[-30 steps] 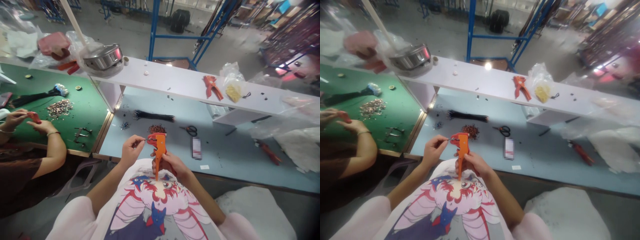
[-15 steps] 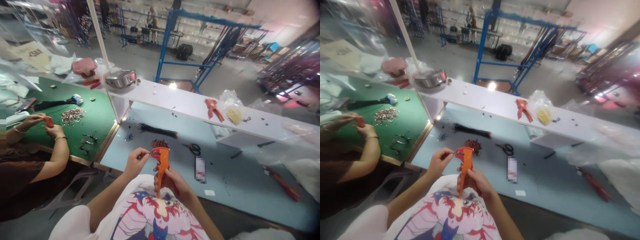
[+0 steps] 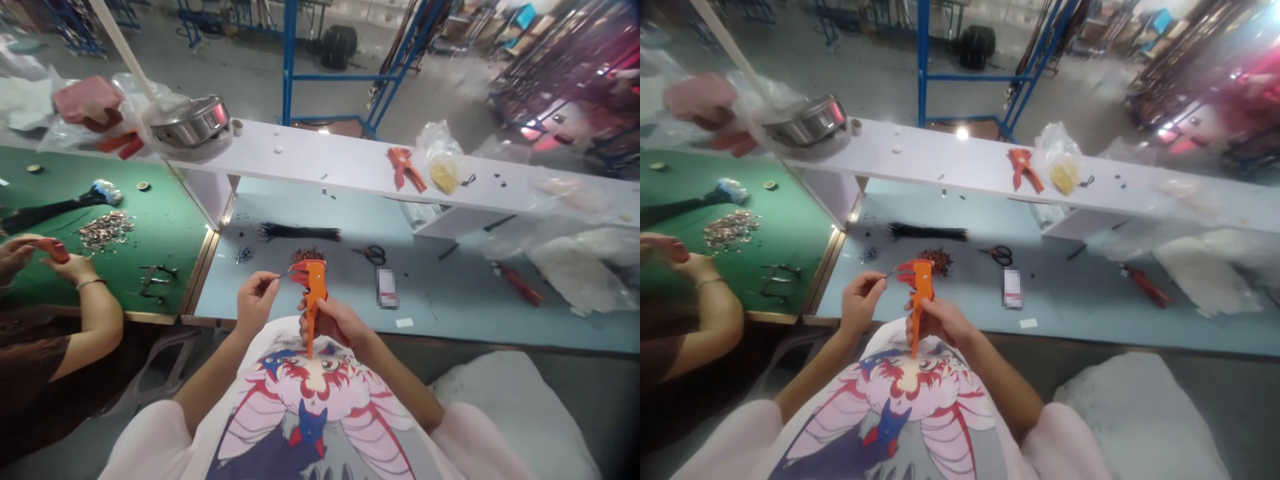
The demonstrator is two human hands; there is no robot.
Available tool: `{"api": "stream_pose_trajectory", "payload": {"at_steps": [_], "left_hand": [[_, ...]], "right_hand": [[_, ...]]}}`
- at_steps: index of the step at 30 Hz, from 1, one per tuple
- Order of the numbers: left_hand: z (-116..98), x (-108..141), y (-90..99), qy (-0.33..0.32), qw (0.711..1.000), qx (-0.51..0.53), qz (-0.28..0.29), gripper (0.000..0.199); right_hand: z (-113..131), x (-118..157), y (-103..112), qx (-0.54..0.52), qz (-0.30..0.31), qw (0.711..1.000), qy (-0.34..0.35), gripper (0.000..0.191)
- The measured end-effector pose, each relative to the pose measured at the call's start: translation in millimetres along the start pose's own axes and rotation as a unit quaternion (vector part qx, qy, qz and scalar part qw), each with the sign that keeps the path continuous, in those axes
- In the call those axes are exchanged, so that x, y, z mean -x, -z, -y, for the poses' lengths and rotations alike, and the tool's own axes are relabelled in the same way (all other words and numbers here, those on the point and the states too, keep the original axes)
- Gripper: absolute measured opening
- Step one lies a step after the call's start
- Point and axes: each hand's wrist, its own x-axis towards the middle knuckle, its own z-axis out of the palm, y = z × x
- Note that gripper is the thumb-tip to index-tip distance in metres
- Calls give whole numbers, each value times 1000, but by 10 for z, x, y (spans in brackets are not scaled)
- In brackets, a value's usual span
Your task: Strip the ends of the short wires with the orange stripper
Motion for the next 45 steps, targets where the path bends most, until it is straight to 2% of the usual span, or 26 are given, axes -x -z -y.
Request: {"api": "stream_pose_trajectory", "payload": {"at_steps": [8,15,23,28,45], "left_hand": [[2,16,3,-34,999,-23,29,15],[-44,23,35,-130,987,-82,40,9],[-123,-23,76,-250,951,-180,26,9],[-136,-41,94,-265,945,-188,26,10],[-150,-52,113,-278,933,-226,10,8]], "right_hand": [[-24,38,-23,-4,43,999,4,41],[-41,38,-28,0,44,999,9,41],[-12,44,-40,60,11,998,11,39],[-4,18,-37,68,22,997,12,44],[-15,-35,8,73,19,997,13,40]]}}
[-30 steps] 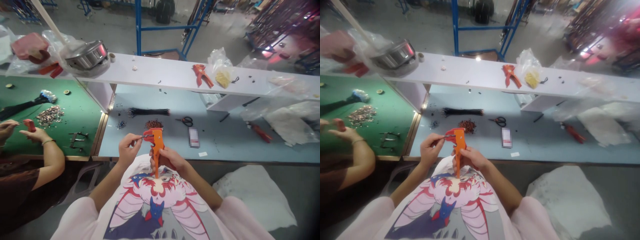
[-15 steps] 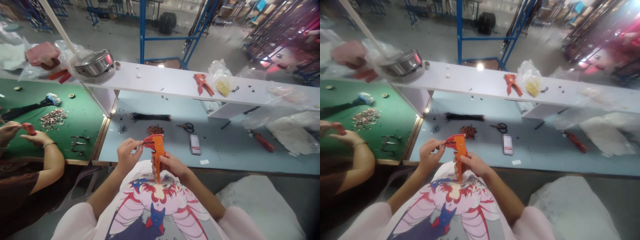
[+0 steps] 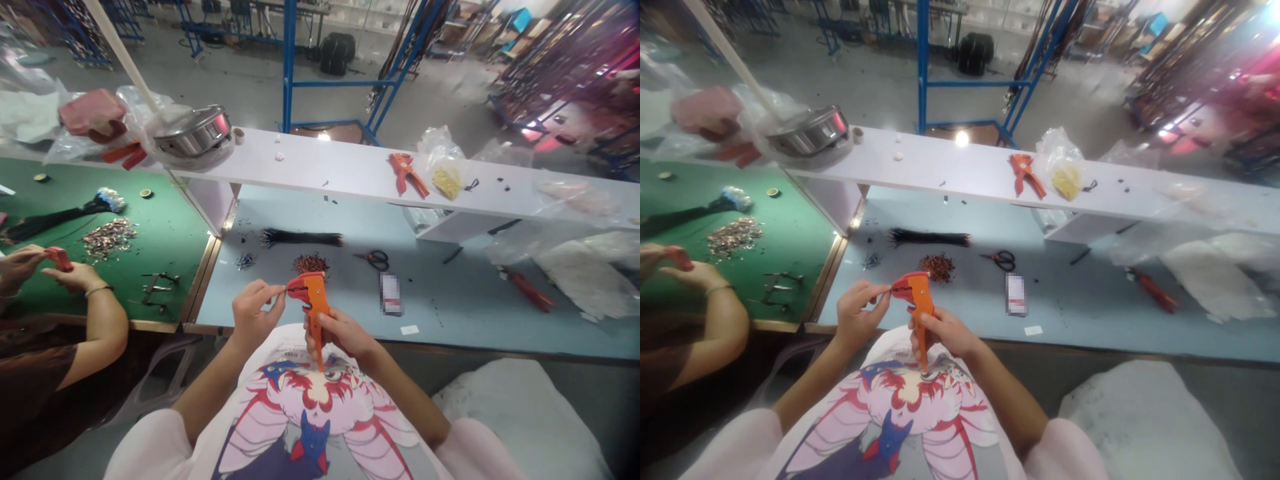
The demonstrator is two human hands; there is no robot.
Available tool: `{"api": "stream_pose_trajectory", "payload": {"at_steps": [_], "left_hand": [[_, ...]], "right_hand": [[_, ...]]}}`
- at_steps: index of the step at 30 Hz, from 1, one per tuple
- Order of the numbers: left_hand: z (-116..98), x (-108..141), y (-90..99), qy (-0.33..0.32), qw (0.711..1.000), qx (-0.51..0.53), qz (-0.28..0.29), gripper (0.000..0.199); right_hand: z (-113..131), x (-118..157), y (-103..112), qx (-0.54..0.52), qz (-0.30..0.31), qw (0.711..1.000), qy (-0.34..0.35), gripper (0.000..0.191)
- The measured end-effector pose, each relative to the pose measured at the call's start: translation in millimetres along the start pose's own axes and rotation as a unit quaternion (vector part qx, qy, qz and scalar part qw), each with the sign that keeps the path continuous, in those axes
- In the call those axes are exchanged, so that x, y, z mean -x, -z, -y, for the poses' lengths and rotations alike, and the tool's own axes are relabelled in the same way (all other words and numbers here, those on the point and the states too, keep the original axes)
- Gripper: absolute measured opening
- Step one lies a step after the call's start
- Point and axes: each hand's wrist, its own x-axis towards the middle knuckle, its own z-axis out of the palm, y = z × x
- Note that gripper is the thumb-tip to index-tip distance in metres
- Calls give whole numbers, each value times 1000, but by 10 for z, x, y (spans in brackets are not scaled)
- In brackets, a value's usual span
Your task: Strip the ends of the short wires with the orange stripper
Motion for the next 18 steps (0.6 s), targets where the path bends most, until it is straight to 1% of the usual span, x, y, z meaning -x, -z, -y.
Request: {"api": "stream_pose_trajectory", "payload": {"at_steps": [5,11,15,18], "left_hand": [[-4,10,0,4,1000,-14,7,7],[2,57,-5,4,999,-33,11,7],[31,80,-58,11,998,-56,17,9],[83,89,-102,18,997,-67,30,11]], "right_hand": [[-15,-9,2,11,-19,1000,-6,41],[-58,-42,-7,20,-28,999,0,43],[-114,-86,-13,-9,-58,998,2,46],[-163,-116,14,-28,-53,998,-4,46]]}}
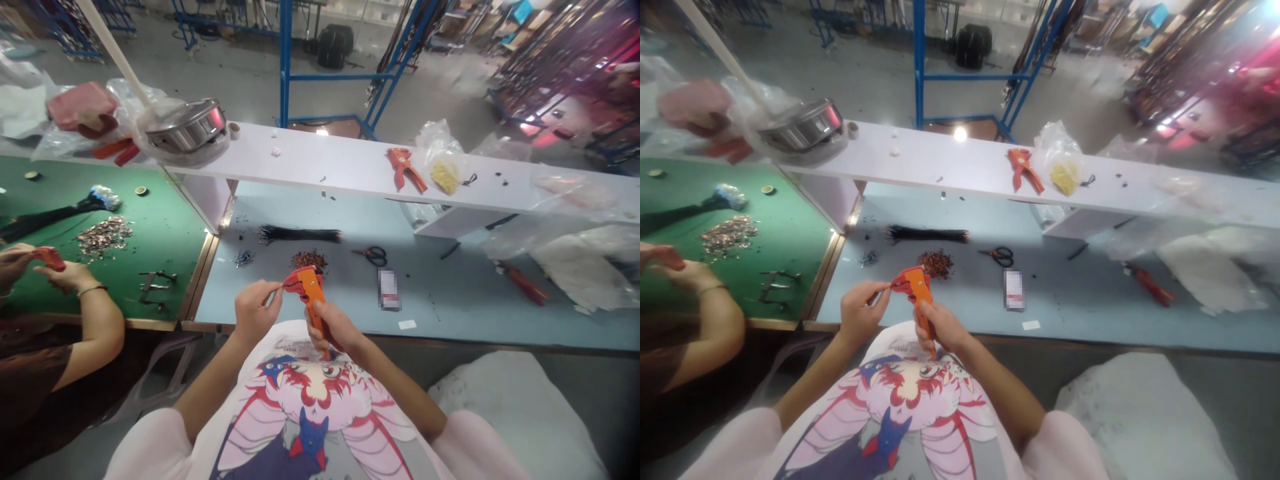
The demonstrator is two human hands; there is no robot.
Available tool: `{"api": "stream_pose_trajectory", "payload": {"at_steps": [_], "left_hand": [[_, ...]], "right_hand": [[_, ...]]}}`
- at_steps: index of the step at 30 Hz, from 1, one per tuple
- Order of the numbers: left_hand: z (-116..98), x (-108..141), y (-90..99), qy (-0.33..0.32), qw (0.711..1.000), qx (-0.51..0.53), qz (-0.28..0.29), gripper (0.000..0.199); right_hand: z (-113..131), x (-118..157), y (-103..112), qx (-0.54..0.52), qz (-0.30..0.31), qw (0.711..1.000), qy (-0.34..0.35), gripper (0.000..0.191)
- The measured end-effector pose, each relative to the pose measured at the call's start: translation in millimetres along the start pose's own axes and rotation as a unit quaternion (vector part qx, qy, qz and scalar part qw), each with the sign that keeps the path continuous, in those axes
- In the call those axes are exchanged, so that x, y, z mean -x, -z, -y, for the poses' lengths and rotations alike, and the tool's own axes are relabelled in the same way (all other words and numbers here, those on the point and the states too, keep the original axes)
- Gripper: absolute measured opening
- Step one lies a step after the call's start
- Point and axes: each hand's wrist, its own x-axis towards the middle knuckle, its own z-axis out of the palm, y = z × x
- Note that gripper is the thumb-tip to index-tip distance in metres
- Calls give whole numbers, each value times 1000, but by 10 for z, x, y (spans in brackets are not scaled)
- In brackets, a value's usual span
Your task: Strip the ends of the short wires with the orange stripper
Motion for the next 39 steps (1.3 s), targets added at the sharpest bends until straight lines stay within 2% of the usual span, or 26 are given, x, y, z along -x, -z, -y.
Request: {"api": "stream_pose_trajectory", "payload": {"at_steps": [2,5,6,8,11,13,15,18,20,22,25,28,31,33,35,37,39], "left_hand": [[50,6,-8,12,1000,-4,7,13],[141,24,31,51,999,-9,-2,15],[170,32,52,71,997,-2,-4,15],[211,47,87,125,991,41,-1,15],[222,63,89,220,965,145,8,17],[205,68,54,264,942,207,13,19],[179,69,5,285,927,243,18,19],[138,64,-52,282,928,243,29,17],[113,56,-66,259,940,218,44,14],[93,50,-66,226,955,183,65,12],[86,61,-77,182,973,95,107,11],[114,103,-133,158,976,-12,149,10],[155,144,-217,150,969,-73,184,10],[170,153,-265,145,965,-88,200,11],[168,147,-298,138,965,-87,208,11],[158,139,-314,129,965,-75,217,12],[161,143,-310,120,962,-61,237,13]], "right_hand": [[5,-3,57,-31,-4,1000,-1,45],[81,21,238,-89,-54,994,24,40],[109,27,321,-81,-80,993,39,40],[126,17,501,33,-154,986,57,41],[-4,-78,720,264,-261,928,39,40],[-172,-183,800,342,-295,892,25,35],[-347,-298,846,402,-316,859,21,30],[-546,-446,927,509,-340,791,10,32],[-639,-507,1006,566,-337,752,-7,35],[-715,-535,1084,608,-319,727,-27,35],[-767,-543,1133,649,-282,705,-39,41],[-677,-532,1039,672,-267,691,-12,52],[-452,-499,834,677,-266,680,89,54],[-296,-476,690,674,-227,673,203,46],[-193,-470,575,673,-177,660,282,33],[-167,-488,507,687,-153,645,296,25],[-203,-519,495,713,-148,629,273,25]]}}
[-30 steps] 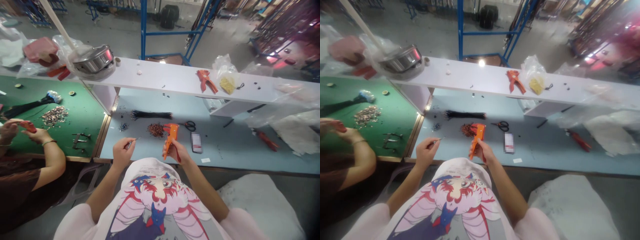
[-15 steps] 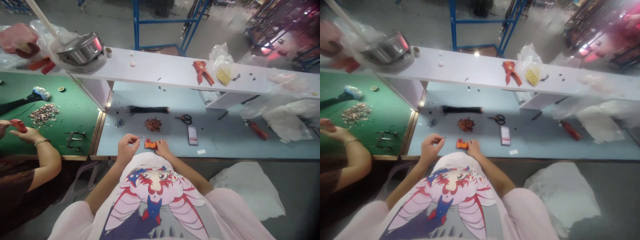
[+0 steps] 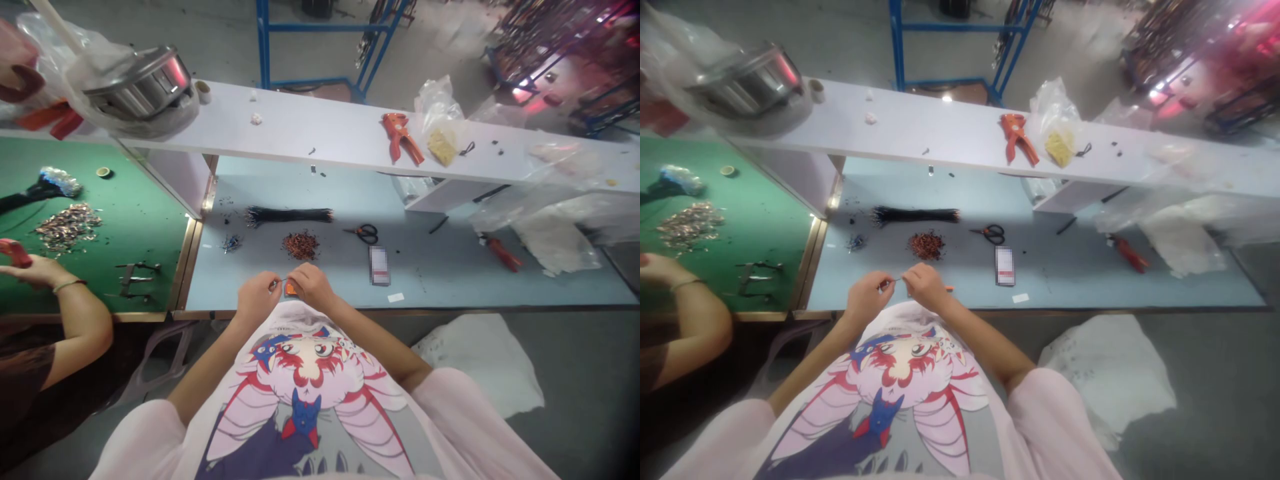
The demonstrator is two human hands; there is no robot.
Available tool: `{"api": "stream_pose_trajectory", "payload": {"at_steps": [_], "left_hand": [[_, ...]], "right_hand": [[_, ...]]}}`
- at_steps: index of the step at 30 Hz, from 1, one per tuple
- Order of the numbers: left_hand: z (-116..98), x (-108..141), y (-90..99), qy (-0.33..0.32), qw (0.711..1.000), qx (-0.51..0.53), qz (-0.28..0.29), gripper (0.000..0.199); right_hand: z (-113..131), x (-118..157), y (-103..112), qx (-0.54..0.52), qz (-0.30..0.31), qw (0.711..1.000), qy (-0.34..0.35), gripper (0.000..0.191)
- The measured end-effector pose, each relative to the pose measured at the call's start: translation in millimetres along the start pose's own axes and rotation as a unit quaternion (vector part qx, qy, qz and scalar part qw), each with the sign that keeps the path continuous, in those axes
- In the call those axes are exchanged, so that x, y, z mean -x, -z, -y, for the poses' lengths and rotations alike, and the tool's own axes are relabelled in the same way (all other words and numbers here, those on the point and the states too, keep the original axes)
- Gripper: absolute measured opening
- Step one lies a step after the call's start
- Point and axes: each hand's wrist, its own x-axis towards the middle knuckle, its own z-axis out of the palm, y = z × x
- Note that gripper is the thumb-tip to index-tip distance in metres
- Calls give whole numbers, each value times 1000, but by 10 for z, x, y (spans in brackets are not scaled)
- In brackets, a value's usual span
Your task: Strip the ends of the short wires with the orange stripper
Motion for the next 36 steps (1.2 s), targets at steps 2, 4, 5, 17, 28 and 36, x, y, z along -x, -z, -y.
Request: {"api": "stream_pose_trajectory", "payload": {"at_steps": [2,4,5,17,28,36], "left_hand": [[52,20,18,-5,1000,7,22,14],[162,48,56,16,999,16,24,14],[232,60,83,36,999,29,16,13],[363,38,21,256,808,530,-3,33],[13,-94,-11,319,655,683,56,30],[-50,-117,95,286,653,700,32,32]], "right_hand": [[-51,18,-69,31,42,998,-22,26],[-178,40,-128,51,73,994,-59,26],[-267,44,-150,58,77,992,-82,27],[-886,99,-468,66,151,944,-286,35],[-645,518,-535,-28,173,921,-348,33],[-385,448,-212,-339,98,848,-395,31]]}}
